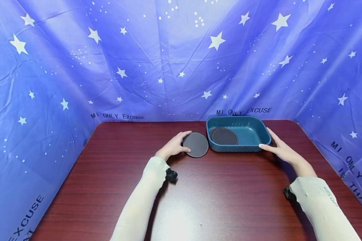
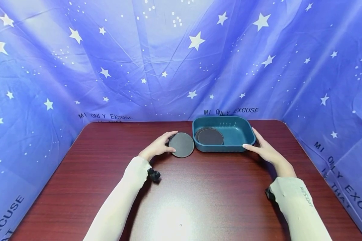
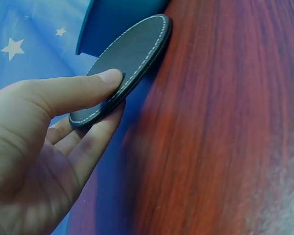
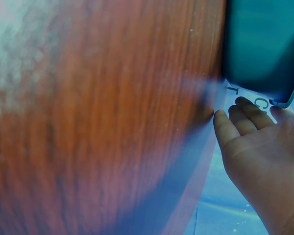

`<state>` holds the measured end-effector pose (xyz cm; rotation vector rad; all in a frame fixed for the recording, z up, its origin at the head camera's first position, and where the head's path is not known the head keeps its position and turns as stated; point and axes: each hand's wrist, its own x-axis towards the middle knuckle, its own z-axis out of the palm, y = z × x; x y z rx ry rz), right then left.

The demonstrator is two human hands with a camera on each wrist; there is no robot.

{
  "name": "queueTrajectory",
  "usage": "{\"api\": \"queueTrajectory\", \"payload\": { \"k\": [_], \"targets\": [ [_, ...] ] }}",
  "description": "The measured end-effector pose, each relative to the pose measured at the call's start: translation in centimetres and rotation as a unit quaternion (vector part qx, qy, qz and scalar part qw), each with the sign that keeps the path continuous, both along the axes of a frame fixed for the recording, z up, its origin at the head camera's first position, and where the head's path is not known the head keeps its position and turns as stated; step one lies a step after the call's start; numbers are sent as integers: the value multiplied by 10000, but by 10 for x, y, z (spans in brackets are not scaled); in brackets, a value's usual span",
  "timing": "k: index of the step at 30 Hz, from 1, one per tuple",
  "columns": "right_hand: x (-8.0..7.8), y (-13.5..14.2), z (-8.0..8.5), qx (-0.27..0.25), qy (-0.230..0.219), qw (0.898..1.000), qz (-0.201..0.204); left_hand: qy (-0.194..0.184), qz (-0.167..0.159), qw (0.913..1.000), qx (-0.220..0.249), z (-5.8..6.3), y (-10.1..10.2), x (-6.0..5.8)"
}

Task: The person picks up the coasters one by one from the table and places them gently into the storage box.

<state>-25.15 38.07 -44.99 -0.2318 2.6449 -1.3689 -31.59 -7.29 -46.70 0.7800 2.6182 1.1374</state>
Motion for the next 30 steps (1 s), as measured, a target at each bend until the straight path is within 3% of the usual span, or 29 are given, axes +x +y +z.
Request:
{"api": "queueTrajectory", "payload": {
  "k": [9, 19, 30],
  "targets": [
    [0, 0, 0, -50, 50, 10000, 11, -500, -79, 9947, 894, 0, -4, -2],
    [0, -1, 1, -105, 0, 9999, 10, -683, 196, 9813, 1788, -2, -12, -5],
    [0, 0, 0, -55, -19, 10000, -12, -1123, 284, 9459, 3032, 7, -16, -8]
  ]
}}
